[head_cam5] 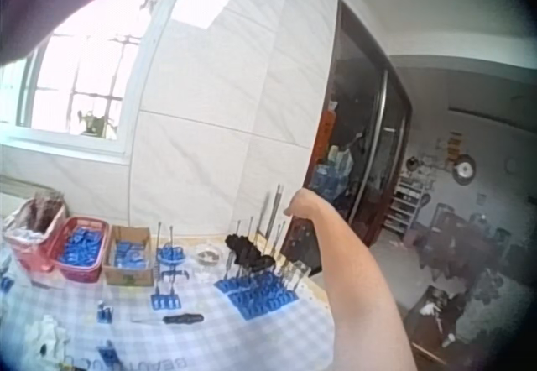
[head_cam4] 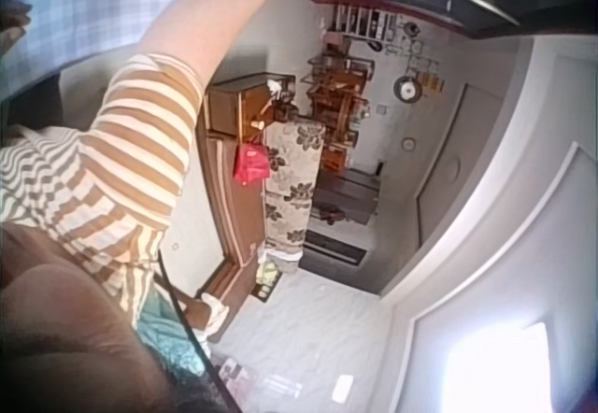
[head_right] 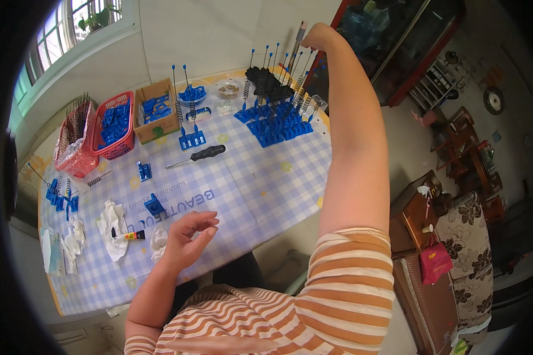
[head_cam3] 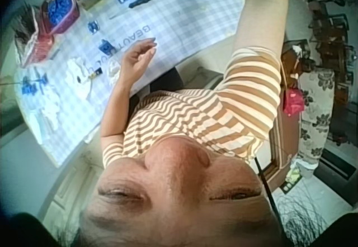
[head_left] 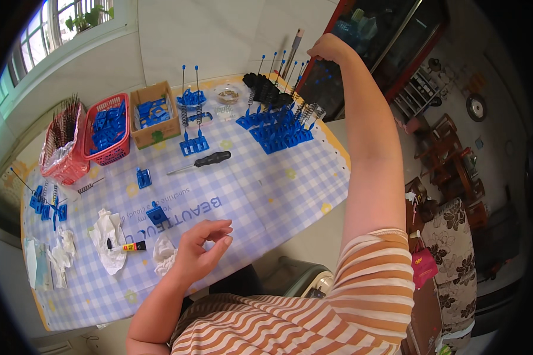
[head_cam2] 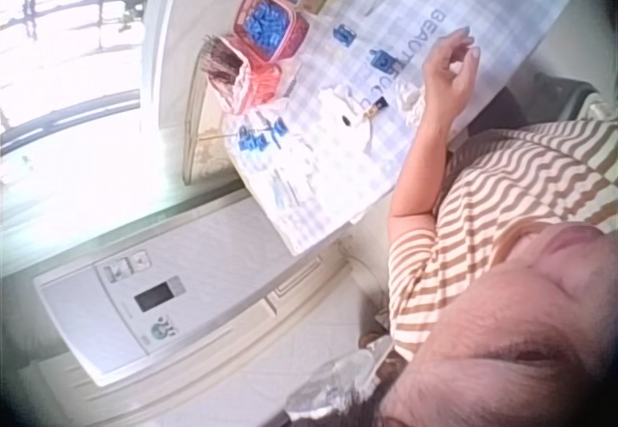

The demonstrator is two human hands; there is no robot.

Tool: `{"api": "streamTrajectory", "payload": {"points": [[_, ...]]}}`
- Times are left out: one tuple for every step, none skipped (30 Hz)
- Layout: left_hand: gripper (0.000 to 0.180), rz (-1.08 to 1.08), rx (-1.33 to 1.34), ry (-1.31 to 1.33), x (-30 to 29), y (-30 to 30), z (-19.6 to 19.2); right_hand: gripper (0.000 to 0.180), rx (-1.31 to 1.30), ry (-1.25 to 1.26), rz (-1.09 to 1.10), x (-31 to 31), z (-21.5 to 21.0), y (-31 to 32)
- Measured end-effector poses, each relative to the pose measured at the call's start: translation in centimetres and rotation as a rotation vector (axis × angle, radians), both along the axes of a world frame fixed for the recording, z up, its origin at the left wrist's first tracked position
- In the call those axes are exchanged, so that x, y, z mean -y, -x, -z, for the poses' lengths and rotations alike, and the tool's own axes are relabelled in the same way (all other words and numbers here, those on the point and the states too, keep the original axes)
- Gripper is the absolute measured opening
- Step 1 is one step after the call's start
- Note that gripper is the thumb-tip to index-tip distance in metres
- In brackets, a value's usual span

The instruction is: The person assembles plastic components with metal terminals and spring wires by hand, using pliers and a screwdriver to manipulate the parts.

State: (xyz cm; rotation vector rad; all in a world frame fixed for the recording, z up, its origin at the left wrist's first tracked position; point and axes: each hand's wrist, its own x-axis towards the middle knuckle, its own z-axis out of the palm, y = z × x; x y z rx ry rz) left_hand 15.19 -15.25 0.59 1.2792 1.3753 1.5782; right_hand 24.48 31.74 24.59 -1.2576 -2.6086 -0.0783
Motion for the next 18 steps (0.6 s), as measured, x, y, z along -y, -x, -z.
{"api": "streamTrajectory", "payload": {"points": [[0.028, -0.001, -0.003, 0.002, 0.0, 0.0, 0.0, 0.031, 0.005, 0.011, -0.028, 0.2, -0.1, -0.1], [0.028, -0.002, -0.002, 0.003, 0.0, 0.0, 0.0, 0.032, 0.011, 0.023, -0.056, 0.3, -0.2, -0.2], [0.028, -0.002, -0.003, -0.007, 0.0, 0.0, 0.0, 0.032, 0.012, 0.024, -0.058, 0.4, -0.2, -0.2], [0.028, -0.002, -0.004, -0.018, 0.0, 0.0, 0.0, 0.031, 0.035, 0.044, -0.035, 0.5, -0.3, -0.2], [0.028, -0.004, -0.004, -0.018, 0.0, 0.0, -0.1, 0.030, 0.058, 0.062, -0.012, 0.7, -0.4, -0.1], [0.028, 0.021, -0.002, 0.010, 0.1, 0.1, -0.2, 0.030, 0.059, 0.063, -0.014, 0.9, -0.4, 0.0], [0.027, 0.046, -0.002, 0.038, 0.2, 0.2, -0.3, 0.030, 0.063, 0.093, -0.003, 1.1, -0.4, 0.0], [0.027, 0.045, -0.001, 0.038, 0.2, 0.2, -0.3, 0.030, 0.068, 0.124, 0.009, 1.1, -0.3, -0.1], [0.027, 0.046, -0.002, 0.039, 0.2, 0.2, -0.4, 0.030, 0.068, 0.124, 0.008, 1.1, -0.3, 0.0], [0.027, 0.046, -0.002, 0.039, 0.2, 0.2, -0.4, 0.029, 0.089, 0.119, 0.006, 1.1, -0.3, 0.1], [0.027, 0.047, -0.002, 0.039, 0.2, 0.2, -0.4, 0.029, 0.110, 0.114, 0.006, 0.9, -0.2, 0.1], [0.027, 0.050, 0.000, 0.035, 0.2, 0.2, -0.4, 0.029, 0.109, 0.113, 0.007, 0.8, -0.1, 0.1], [0.027, 0.053, 0.003, 0.032, 0.2, 0.2, -0.3, 0.027, 0.126, 0.107, 0.020, 0.7, 0.1, 0.1], [0.027, 0.051, 0.002, 0.032, 0.1, 0.1, -0.2, 0.026, 0.143, 0.101, 0.031, 0.6, 0.2, 0.3], [0.027, 0.028, 0.002, 0.006, 0.1, 0.1, 0.0, 0.026, 0.142, 0.101, 0.029, 0.5, 0.4, 0.3], [0.027, 0.005, 0.001, -0.021, 0.0, 0.0, 0.0, 0.025, 0.151, 0.088, 0.012, 0.5, 0.5, 0.4], [0.027, 0.003, 0.000, -0.021, 0.0, 0.0, 0.0, 0.025, 0.160, 0.076, -0.003, 0.5, 0.6, 0.4], [0.027, 0.004, -0.007, -0.018, 0.0, 0.1, -0.1, 0.025, 0.159, 0.075, -0.005, 0.5, 0.7, 0.5]]}}
